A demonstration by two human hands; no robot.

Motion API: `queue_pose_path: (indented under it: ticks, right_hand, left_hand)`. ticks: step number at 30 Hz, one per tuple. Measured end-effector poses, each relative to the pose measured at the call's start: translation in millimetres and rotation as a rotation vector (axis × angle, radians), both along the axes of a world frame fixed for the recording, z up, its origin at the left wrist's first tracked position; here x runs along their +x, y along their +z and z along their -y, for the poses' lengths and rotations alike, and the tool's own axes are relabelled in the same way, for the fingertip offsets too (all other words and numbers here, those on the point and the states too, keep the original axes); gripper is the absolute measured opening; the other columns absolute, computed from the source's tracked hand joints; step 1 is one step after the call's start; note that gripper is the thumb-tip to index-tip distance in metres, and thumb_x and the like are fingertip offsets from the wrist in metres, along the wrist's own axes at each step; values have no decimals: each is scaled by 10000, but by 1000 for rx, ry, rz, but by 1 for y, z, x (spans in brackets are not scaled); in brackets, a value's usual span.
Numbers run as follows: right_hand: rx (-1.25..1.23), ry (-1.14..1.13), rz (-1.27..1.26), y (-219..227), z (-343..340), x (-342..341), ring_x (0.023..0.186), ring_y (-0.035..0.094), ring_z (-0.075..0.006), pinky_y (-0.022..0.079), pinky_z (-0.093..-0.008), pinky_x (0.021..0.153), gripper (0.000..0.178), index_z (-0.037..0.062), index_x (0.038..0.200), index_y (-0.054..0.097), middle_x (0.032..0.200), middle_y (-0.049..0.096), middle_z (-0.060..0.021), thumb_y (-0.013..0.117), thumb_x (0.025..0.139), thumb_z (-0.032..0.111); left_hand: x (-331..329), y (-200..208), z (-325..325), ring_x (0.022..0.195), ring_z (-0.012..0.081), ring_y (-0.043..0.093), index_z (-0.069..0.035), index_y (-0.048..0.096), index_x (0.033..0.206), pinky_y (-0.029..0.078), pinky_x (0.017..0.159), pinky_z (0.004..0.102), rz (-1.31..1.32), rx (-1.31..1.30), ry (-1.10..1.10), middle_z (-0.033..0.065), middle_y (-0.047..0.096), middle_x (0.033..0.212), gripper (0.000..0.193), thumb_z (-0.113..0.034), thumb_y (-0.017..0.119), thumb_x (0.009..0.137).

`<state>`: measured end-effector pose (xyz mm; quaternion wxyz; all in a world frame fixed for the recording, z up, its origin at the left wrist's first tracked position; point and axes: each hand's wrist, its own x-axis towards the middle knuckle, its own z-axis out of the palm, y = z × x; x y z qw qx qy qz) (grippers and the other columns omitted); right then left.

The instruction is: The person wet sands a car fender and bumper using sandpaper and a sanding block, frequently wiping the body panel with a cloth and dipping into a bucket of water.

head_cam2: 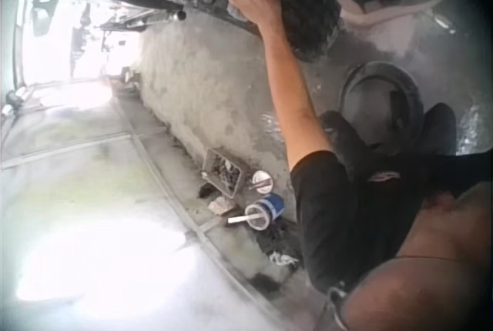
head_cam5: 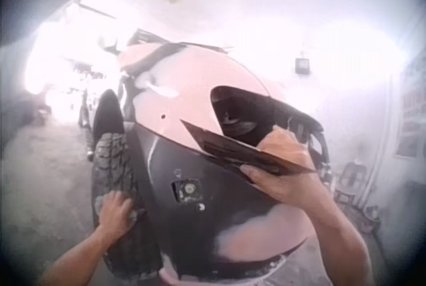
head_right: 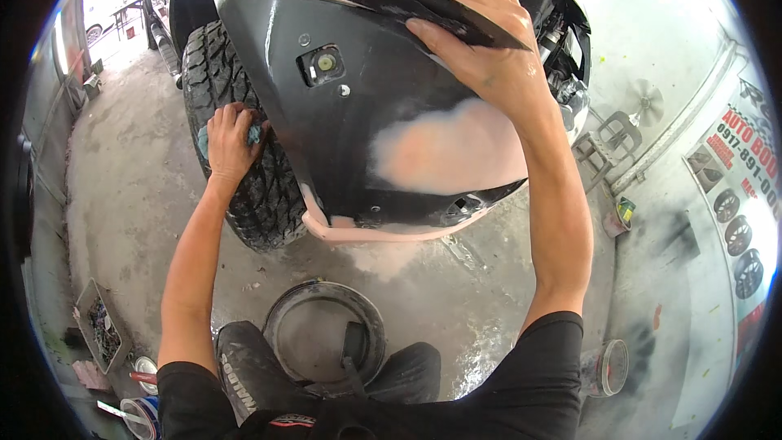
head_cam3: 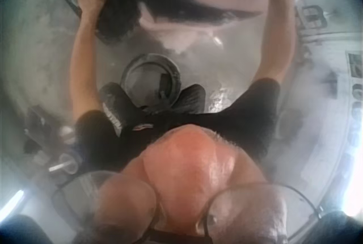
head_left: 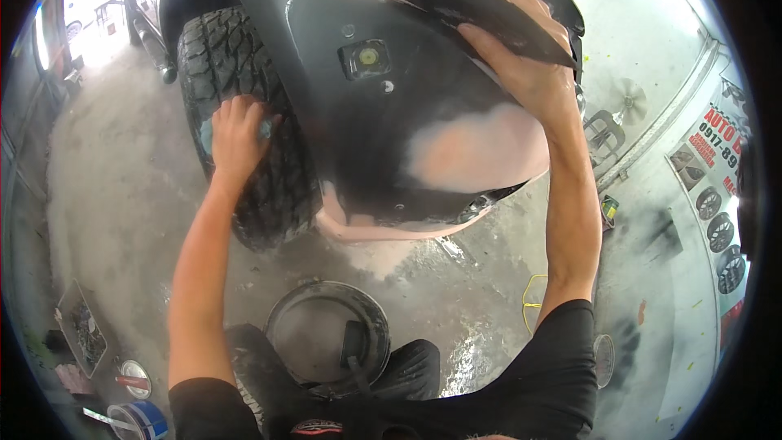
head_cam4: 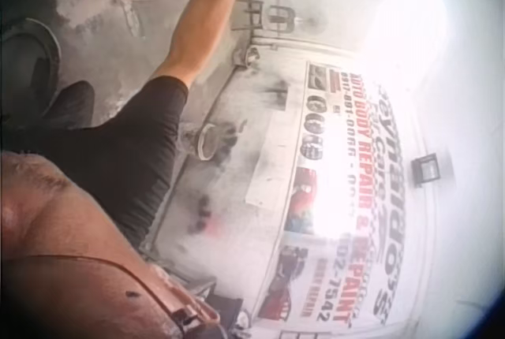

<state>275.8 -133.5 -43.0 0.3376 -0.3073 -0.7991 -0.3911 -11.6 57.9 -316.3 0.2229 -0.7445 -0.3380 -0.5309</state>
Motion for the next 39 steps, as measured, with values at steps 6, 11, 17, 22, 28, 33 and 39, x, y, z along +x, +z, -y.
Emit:
queue_pose_path:
  ticks: [6, 11, 17, 22, 28, 33, 39]
  right_hand:
    - [41, 46, 84, -2, -3, 16, 750, 584, -265, 478, -381, 776, 180, 1, 839, 724, 755, 622, -70, 879, 759, 46]
    - [71, 51, 128, -3, -15, -1, 806, 651, -280, 493, -457, 954, 180, 4, 924, 756, 823, 680, -88, 866, 787, 44]
    - [103, -1, 127, -6, -13, 5, 858, 714, -276, 498, -537, 1088, 201, -2, 996, 787, 889, 734, -92, 846, 804, 8]
    - [112, 13, 170, -5, -11, 6, 825, 671, -264, 496, -426, 1024, 193, 31, 863, 748, 812, 671, -63, 888, 731, 30]
    - [95, 104, 127, -5, -25, -11, 833, 691, -309, 526, -506, 1035, 157, 4, 938, 766, 863, 721, -96, 857, 815, 42]
    - [54, -77, 81, -9, -9, 13, 898, 705, -278, 528, -471, 1016, 183, -13, 964, 778, 896, 721, -108, 861, 807, 28]
    - [77, 32, 136, -4, -14, 0, 829, 674, -267, 512, -439, 934, 176, 1, 944, 768, 850, 700, -94, 868, 808, 52]
  left_hand:
    - [0, -4, -5, 1044, 314, 576, -97, 669, 1039, 437, 867, 431, -6, -36, -16, 94, 618, 1139, 276, -231, 817, 848]
    - [-3, -3, -3, 981, 304, 591, -98, 682, 999, 443, 807, 434, 5, 11, -8, 65, 636, 1083, 279, -234, 847, 821]
    - [2, -3, -6, 1049, 311, 573, -92, 666, 1044, 439, 858, 436, -17, -40, -4, 90, 618, 1145, 283, -218, 813, 837]
    - [-2, -2, -2, 986, 312, 588, -98, 660, 990, 442, 803, 437, -10, 2, 13, 75, 632, 1087, 273, -237, 838, 838]
    - [-5, -5, -7, 1058, 316, 579, -82, 659, 1043, 444, 861, 432, -35, -68, 39, 98, 618, 1159, 282, -212, 810, 843]
    - [0, -1, -3, 1074, 318, 580, -82, 659, 1039, 443, 881, 433, -29, -60, -8, 99, 616, 1154, 279, -217, 814, 849]
    - [-4, -10, -10, 1069, 317, 578, -90, 662, 1037, 440, 871, 437, -2, -34, -21, 94, 617, 1157, 274, -214, 817, 849]
